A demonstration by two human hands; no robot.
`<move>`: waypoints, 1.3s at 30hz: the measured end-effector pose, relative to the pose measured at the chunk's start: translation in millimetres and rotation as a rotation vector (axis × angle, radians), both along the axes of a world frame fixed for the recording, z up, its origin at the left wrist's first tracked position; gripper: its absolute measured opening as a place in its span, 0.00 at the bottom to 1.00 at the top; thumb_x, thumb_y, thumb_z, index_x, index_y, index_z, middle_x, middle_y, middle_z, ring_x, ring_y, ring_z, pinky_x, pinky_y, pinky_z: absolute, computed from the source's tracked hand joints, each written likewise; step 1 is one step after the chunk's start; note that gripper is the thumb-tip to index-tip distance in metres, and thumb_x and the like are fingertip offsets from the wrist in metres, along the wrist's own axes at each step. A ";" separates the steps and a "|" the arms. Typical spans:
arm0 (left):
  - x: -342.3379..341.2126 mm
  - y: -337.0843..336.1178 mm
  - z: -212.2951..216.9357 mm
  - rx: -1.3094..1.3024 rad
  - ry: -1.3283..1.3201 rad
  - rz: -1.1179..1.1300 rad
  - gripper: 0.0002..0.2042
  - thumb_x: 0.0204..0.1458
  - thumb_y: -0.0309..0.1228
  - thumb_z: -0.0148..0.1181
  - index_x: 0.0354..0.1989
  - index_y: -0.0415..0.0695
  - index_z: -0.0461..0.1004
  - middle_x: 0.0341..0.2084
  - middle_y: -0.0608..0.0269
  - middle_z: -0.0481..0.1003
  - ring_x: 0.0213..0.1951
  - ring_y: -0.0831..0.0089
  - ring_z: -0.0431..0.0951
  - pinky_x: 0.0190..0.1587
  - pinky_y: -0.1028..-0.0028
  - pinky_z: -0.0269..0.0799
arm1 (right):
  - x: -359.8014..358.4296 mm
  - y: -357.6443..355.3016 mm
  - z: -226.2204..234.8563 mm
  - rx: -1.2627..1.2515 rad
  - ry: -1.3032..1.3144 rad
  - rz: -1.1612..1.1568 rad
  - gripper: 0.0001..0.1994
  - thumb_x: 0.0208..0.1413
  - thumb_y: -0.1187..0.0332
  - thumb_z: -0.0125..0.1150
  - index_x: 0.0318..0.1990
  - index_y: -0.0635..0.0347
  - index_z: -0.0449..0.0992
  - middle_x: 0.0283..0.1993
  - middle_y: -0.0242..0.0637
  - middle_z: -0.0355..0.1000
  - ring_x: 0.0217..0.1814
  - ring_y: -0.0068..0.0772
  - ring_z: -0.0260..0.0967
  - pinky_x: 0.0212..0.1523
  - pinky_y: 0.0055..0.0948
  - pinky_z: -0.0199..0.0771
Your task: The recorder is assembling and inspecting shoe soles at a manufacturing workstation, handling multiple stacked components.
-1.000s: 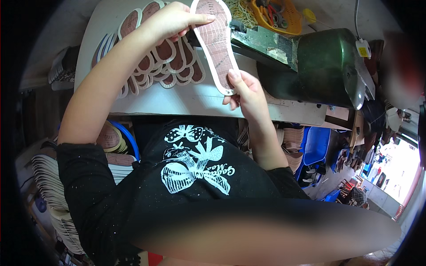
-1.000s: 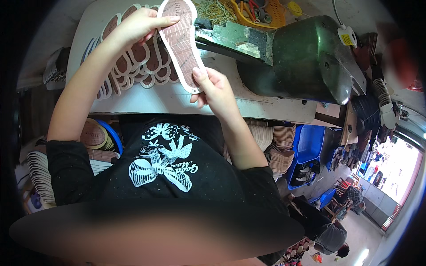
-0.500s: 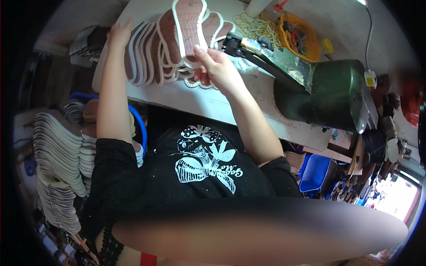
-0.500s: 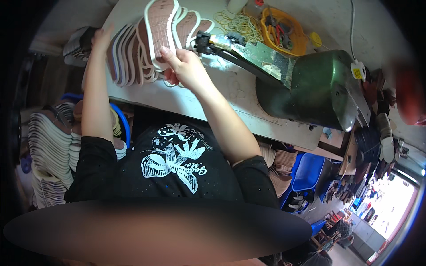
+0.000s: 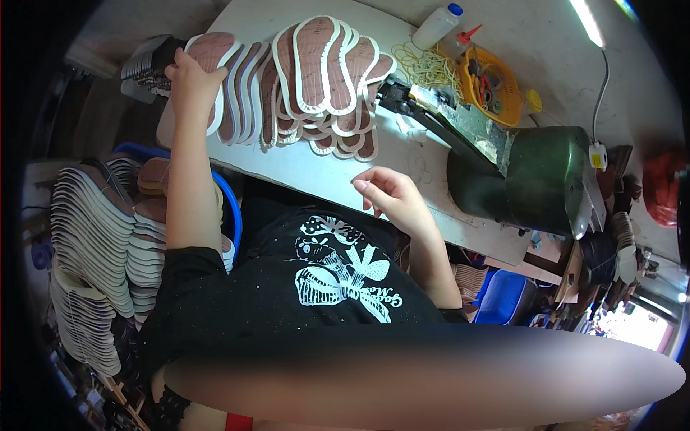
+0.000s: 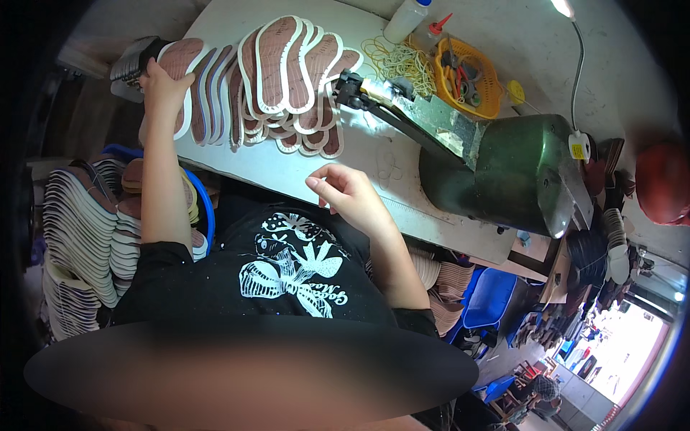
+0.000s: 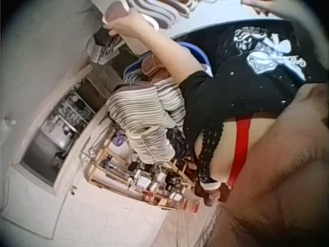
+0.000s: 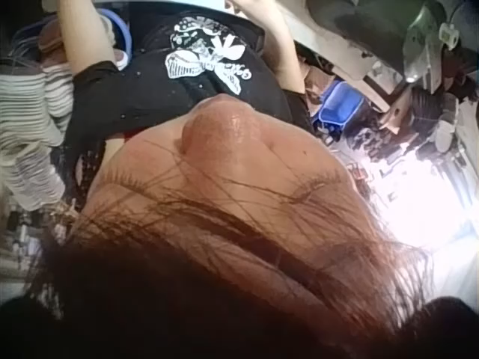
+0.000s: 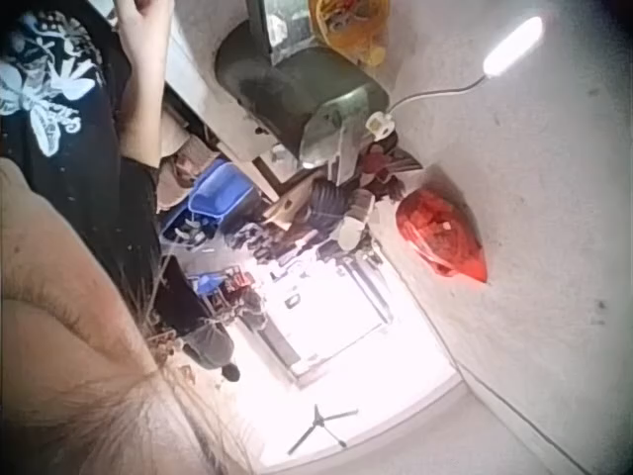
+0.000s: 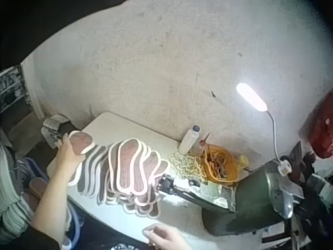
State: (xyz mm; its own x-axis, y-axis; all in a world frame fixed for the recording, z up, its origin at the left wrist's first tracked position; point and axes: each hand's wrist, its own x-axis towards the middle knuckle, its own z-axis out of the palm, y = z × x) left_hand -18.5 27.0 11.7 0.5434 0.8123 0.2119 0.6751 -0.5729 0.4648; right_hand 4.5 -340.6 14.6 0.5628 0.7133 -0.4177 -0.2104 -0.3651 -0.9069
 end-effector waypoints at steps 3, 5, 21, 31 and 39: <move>11.9 -52.1 25.2 -0.227 -0.380 -0.353 0.48 0.33 0.40 0.71 0.61 0.31 0.50 0.51 0.37 0.65 0.51 0.52 0.71 0.53 0.66 0.66 | -2.1 3.8 16.5 0.147 -0.017 -0.108 0.13 0.56 0.63 0.58 0.41 0.64 0.72 0.27 0.28 0.69 0.28 0.14 0.65 0.27 0.17 0.66; 20.5 -124.1 47.9 -0.799 -0.609 -0.601 0.41 0.37 0.37 0.71 0.58 0.34 0.55 0.46 0.49 0.70 0.48 0.65 0.72 0.50 0.70 0.68 | 5.6 10.0 16.8 0.340 -0.110 -0.182 0.17 0.54 0.68 0.60 0.49 0.64 0.67 0.36 0.31 0.69 0.37 0.16 0.65 0.36 0.18 0.67; 18.0 -225.7 69.7 -1.900 -0.779 -0.867 0.16 0.54 0.30 0.56 0.48 0.33 0.69 0.37 0.60 0.76 0.37 0.79 0.76 0.43 0.79 0.71 | 18.6 8.1 25.6 1.105 0.215 -0.329 0.25 0.54 0.63 0.61 0.56 0.66 0.62 0.52 0.37 0.68 0.54 0.29 0.66 0.54 0.31 0.65; 17.0 -224.5 64.2 -1.616 -0.680 -0.972 0.18 0.51 0.32 0.60 0.46 0.34 0.68 0.37 0.60 0.75 0.37 0.79 0.75 0.43 0.79 0.69 | 40.1 -11.3 50.4 0.799 0.166 -0.164 0.14 0.49 0.71 0.65 0.42 0.68 0.73 0.32 0.39 0.74 0.29 0.26 0.73 0.28 0.21 0.76; 36.4 -224.0 25.2 -0.752 -0.766 -0.807 0.18 0.50 0.33 0.61 0.43 0.32 0.68 0.36 0.56 0.76 0.37 0.73 0.76 0.42 0.74 0.71 | 55.3 -7.7 30.2 0.341 -0.216 -0.354 0.10 0.52 0.66 0.62 0.32 0.65 0.79 0.22 0.25 0.70 0.22 0.12 0.60 0.24 0.15 0.61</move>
